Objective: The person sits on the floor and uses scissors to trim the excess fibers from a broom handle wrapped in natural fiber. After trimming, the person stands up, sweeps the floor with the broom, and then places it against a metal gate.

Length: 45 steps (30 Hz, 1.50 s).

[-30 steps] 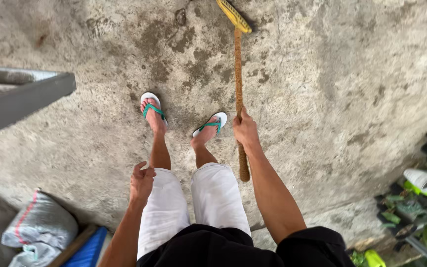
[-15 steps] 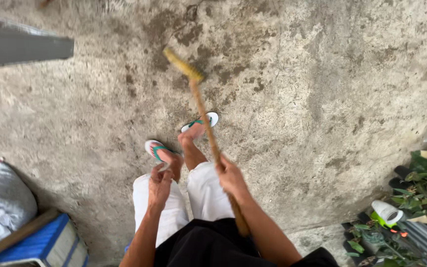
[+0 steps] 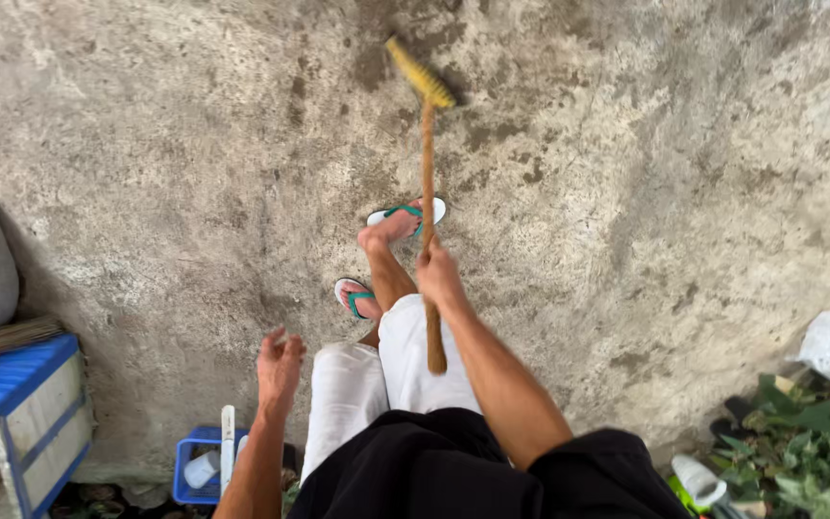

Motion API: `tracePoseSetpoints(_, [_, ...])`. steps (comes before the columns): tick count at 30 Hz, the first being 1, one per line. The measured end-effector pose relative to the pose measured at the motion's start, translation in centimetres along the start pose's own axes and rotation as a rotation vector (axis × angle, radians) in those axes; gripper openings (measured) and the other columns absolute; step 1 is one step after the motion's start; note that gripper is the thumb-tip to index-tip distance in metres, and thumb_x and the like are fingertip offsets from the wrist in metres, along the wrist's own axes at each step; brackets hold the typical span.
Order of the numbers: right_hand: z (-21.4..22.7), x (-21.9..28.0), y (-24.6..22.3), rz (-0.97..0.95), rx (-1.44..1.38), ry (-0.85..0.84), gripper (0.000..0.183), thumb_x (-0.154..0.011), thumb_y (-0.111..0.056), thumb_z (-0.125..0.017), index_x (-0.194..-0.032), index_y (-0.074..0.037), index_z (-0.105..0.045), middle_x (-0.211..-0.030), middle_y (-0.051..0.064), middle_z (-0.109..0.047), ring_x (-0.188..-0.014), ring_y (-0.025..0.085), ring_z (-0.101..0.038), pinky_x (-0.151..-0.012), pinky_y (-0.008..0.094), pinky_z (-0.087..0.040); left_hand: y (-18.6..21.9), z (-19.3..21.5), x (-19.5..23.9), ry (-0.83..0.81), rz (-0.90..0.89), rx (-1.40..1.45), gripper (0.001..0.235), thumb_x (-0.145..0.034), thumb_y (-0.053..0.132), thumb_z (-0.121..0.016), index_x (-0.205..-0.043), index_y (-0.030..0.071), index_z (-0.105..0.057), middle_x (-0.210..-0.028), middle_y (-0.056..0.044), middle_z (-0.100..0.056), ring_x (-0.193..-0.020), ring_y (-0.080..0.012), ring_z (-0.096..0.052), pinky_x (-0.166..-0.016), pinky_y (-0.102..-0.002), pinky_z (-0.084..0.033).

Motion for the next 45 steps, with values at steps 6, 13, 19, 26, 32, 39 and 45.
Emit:
tracePoseSetpoints(6, [-7.1, 12.4, 0.4, -0.157, 0.037, -0.333, 0.055, -0.098, -0.026, -0.058, -0.148, -0.006, -0.047, -0.089, 0.027, -0.072, -0.064, 0.039, -0.073, -0.055, 0.047, -0.058, -8.0, 4.3, 5.4, 0.058, 0.078, 0.101, 0.054, -0.094, 0.023, -0.066, -0.141, 0.002, -0.051, -0.106, -0.012, -0.069, -0.096, -0.0209, -0.067, -0.083, -0.036, -0.054])
tracePoseSetpoints(13, [-4.5, 9.3, -2.3, -0.020, 0.132, -0.212, 0.047, -0.100, -0.030, -0.056, -0.144, -0.013, -0.055, -0.084, 0.019, -0.073, -0.062, 0.027, -0.072, -0.054, 0.044, -0.055, -14.9, 10.0, 10.9, 0.153, 0.146, 0.190, 0.056, -0.096, 0.025, -0.064, -0.144, 0.003, -0.048, -0.107, -0.013, -0.067, -0.102, -0.0232, -0.069, -0.087, -0.038, -0.054])
tracePoseSetpoints(19, [-8.9, 3.6, -10.4, 0.696, 0.432, 0.248, 0.031, -0.089, -0.022, -0.068, -0.115, -0.005, -0.066, -0.077, 0.022, -0.069, -0.071, 0.038, -0.069, -0.062, 0.050, -0.054, -21.2, 13.3, 14.1, 0.258, 0.211, 0.320, 0.056, -0.095, 0.024, -0.065, -0.143, 0.002, -0.048, -0.106, -0.012, -0.069, -0.102, -0.0218, -0.070, -0.087, -0.037, -0.054])
tracePoseSetpoints(26, [-19.6, 17.5, -7.5, 0.410, 0.234, -0.292, 0.036, -0.099, -0.021, -0.061, -0.126, 0.002, -0.060, -0.066, 0.020, -0.066, -0.059, 0.034, -0.069, -0.052, 0.044, -0.053, -26.3, 12.2, 16.3, 0.272, 0.277, 0.381, 0.055, -0.095, 0.023, -0.064, -0.144, 0.002, -0.048, -0.106, -0.012, -0.068, -0.102, -0.0221, -0.069, -0.087, -0.039, -0.054])
tracePoseSetpoints(32, [-13.7, 22.2, -5.4, -0.007, 0.000, -0.440, 0.029, -0.100, -0.021, -0.065, -0.124, -0.008, -0.073, -0.065, 0.003, -0.059, -0.045, 0.014, -0.055, -0.040, 0.034, -0.046, -26.3, 10.9, 16.4, 0.233, 0.237, 0.536, 0.056, -0.095, 0.022, -0.064, -0.144, 0.003, -0.046, -0.109, -0.011, -0.069, -0.104, -0.0219, -0.068, -0.090, -0.037, -0.054])
tracePoseSetpoints(39, [-7.8, 12.6, -3.2, -0.186, -0.254, -0.194, 0.015, -0.104, -0.018, -0.058, -0.108, -0.004, -0.064, -0.066, 0.002, -0.055, -0.044, 0.014, -0.050, -0.038, 0.033, -0.044, -24.7, 12.7, 17.9, 0.268, 0.223, 0.615, 0.056, -0.096, 0.023, -0.064, -0.144, 0.003, -0.047, -0.106, -0.011, -0.070, -0.101, -0.0201, -0.069, -0.087, -0.035, -0.053])
tracePoseSetpoints(45, [-19.0, 17.4, -2.7, -0.189, -0.276, -0.232, 0.014, -0.093, -0.018, -0.056, -0.104, -0.026, -0.051, -0.058, 0.005, -0.052, -0.038, 0.019, -0.051, -0.034, 0.038, -0.043, -24.8, 14.1, 21.4, 0.362, 0.282, 0.640, 0.055, -0.098, 0.024, -0.066, -0.145, 0.002, -0.050, -0.094, -0.011, -0.069, -0.086, -0.0199, -0.061, -0.074, -0.033, -0.050])
Point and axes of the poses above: each hand's wrist, its own x-axis away from the middle knuckle, its own z-axis out of the back of the hand, y = z × x, the point moved 10 cm from there along -x, towards the middle knuckle
